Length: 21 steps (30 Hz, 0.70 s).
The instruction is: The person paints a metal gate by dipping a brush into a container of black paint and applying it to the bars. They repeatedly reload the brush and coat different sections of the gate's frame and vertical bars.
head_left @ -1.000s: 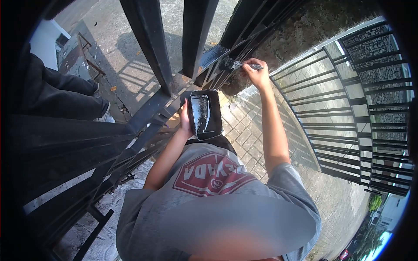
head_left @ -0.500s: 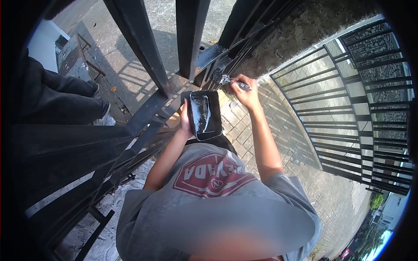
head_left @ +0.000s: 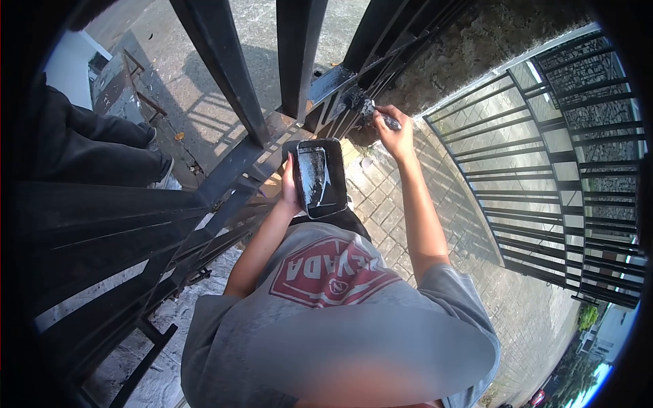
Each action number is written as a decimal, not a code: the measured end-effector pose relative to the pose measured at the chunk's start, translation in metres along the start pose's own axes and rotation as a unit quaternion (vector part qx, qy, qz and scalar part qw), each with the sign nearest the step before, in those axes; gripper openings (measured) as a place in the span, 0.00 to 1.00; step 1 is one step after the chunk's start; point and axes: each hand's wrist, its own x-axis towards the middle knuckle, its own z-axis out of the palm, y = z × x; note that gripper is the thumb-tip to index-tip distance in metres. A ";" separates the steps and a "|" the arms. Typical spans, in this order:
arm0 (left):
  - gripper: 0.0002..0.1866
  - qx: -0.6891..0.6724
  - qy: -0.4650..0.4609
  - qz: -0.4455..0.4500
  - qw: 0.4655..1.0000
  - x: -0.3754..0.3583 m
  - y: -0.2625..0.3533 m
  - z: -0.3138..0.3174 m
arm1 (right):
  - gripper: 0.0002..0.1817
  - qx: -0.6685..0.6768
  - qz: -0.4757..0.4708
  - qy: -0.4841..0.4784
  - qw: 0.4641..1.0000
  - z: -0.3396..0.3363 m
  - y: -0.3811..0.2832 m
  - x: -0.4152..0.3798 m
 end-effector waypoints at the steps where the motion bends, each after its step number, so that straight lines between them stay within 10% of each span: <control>1: 0.45 0.003 0.000 0.009 1.000 0.001 0.000 0.002 | 0.10 -0.008 -0.013 -0.026 1.000 -0.002 -0.005 -0.003; 3: 0.42 -0.007 -0.004 0.017 1.000 -0.006 0.003 0.011 | 0.08 0.109 0.061 -0.134 0.983 -0.002 -0.008 -0.010; 7: 0.40 0.008 0.021 0.017 1.000 -0.004 0.001 0.001 | 0.09 0.126 0.087 0.035 0.988 0.001 0.004 -0.002; 12: 0.39 0.009 0.037 0.029 0.999 -0.001 -0.006 0.003 | 0.08 0.166 0.115 -0.124 0.971 0.003 -0.003 -0.004; 15: 0.39 0.009 0.028 0.018 0.999 -0.007 -0.004 0.015 | 0.07 0.083 0.108 0.040 0.990 0.003 -0.007 0.003; 19: 0.41 0.014 0.013 0.039 0.999 -0.007 -0.003 0.003 | 0.07 0.136 0.091 -0.141 0.976 -0.004 -0.006 0.006; 21: 0.41 0.021 0.021 0.035 0.999 -0.010 -0.002 0.005 | 0.07 0.163 0.105 -0.066 0.979 -0.003 -0.001 0.008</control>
